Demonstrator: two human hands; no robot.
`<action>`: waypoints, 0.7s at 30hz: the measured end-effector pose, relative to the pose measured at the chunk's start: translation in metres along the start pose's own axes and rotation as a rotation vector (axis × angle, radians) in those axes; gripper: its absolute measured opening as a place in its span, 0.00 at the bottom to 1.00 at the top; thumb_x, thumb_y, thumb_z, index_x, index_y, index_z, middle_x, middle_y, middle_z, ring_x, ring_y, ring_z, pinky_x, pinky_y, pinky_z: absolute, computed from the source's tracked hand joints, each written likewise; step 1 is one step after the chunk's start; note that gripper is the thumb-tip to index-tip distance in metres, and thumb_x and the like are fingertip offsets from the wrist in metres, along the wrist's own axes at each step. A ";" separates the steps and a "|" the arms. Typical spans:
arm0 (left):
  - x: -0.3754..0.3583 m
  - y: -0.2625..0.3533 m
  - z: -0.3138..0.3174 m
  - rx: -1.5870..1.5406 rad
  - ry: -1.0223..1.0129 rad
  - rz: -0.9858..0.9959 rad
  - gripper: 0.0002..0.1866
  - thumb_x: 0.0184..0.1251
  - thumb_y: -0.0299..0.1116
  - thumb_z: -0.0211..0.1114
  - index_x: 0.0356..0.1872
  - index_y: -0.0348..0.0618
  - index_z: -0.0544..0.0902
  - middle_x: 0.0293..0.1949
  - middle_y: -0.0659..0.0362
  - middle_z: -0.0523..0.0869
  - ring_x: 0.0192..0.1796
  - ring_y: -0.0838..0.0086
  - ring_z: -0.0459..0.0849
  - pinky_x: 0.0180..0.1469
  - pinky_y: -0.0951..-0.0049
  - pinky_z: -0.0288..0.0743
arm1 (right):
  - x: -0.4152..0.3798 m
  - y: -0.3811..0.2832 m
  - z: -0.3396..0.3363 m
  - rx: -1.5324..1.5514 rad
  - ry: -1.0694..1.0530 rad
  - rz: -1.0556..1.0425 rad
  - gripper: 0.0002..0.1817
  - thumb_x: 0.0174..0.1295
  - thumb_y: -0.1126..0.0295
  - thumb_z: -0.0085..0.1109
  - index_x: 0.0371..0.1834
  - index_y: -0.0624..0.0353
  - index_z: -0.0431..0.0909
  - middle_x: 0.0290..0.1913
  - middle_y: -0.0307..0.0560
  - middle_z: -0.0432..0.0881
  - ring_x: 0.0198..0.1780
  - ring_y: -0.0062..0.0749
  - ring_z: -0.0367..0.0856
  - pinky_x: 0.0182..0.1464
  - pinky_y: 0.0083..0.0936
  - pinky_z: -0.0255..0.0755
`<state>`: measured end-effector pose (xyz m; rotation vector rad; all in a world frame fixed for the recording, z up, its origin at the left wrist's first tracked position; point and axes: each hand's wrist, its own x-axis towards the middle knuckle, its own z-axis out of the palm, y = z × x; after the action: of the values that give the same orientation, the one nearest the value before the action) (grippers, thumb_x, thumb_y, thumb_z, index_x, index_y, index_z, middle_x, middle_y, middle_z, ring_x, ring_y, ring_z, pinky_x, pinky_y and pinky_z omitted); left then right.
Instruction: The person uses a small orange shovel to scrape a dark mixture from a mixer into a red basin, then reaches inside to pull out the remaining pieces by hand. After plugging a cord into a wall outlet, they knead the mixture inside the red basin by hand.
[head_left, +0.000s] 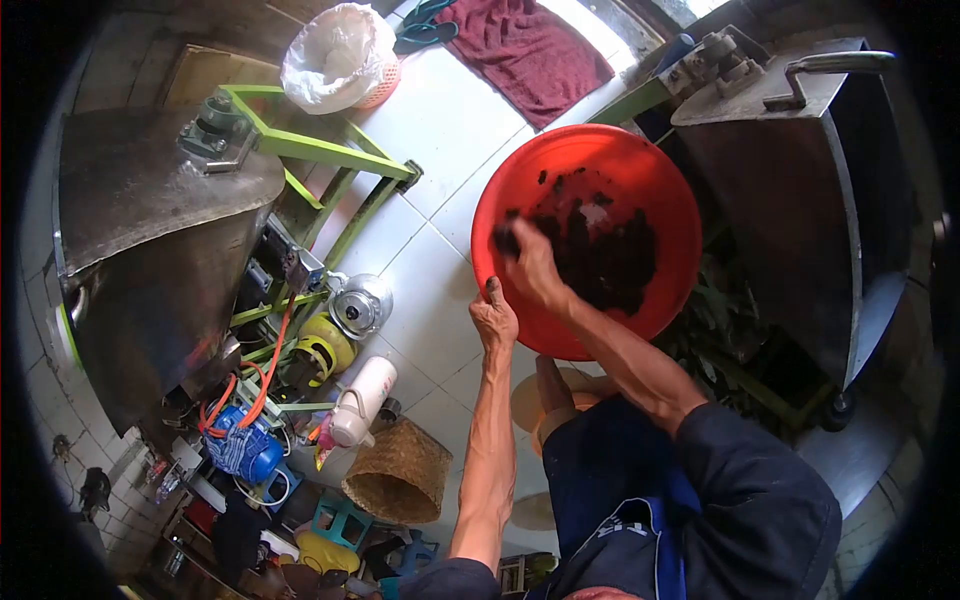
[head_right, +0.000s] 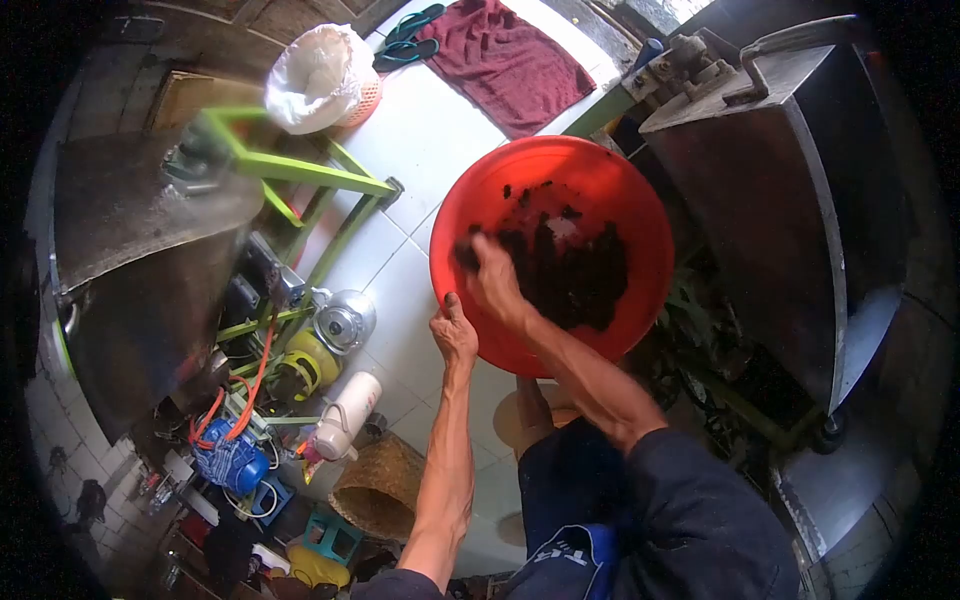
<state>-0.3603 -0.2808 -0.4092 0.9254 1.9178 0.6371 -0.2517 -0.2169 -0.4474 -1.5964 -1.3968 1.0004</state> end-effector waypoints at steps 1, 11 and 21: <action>0.002 0.000 -0.001 -0.003 0.014 0.017 0.46 0.73 0.72 0.47 0.32 0.25 0.81 0.18 0.50 0.73 0.26 0.62 0.69 0.36 0.54 0.68 | -0.024 -0.001 -0.004 -0.076 -0.159 0.045 0.20 0.51 0.82 0.60 0.49 0.59 0.75 0.45 0.65 0.77 0.51 0.64 0.78 0.51 0.47 0.74; 0.001 -0.009 -0.007 0.039 0.067 0.133 0.44 0.75 0.66 0.51 0.24 0.22 0.76 0.18 0.39 0.74 0.23 0.47 0.70 0.34 0.48 0.68 | 0.057 0.051 -0.099 -0.643 -0.139 0.029 0.16 0.60 0.66 0.59 0.51 0.59 0.79 0.51 0.57 0.81 0.53 0.55 0.80 0.58 0.47 0.73; 0.018 0.005 -0.010 0.114 0.109 0.065 0.40 0.74 0.62 0.57 0.25 0.23 0.79 0.21 0.35 0.78 0.26 0.42 0.74 0.35 0.48 0.70 | -0.044 0.015 -0.016 -0.410 -0.136 -0.254 0.23 0.56 0.67 0.64 0.56 0.56 0.77 0.56 0.58 0.76 0.57 0.56 0.74 0.62 0.46 0.69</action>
<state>-0.3727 -0.2642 -0.4097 1.0478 2.0455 0.6329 -0.2348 -0.2633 -0.4520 -1.6000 -1.9401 0.7122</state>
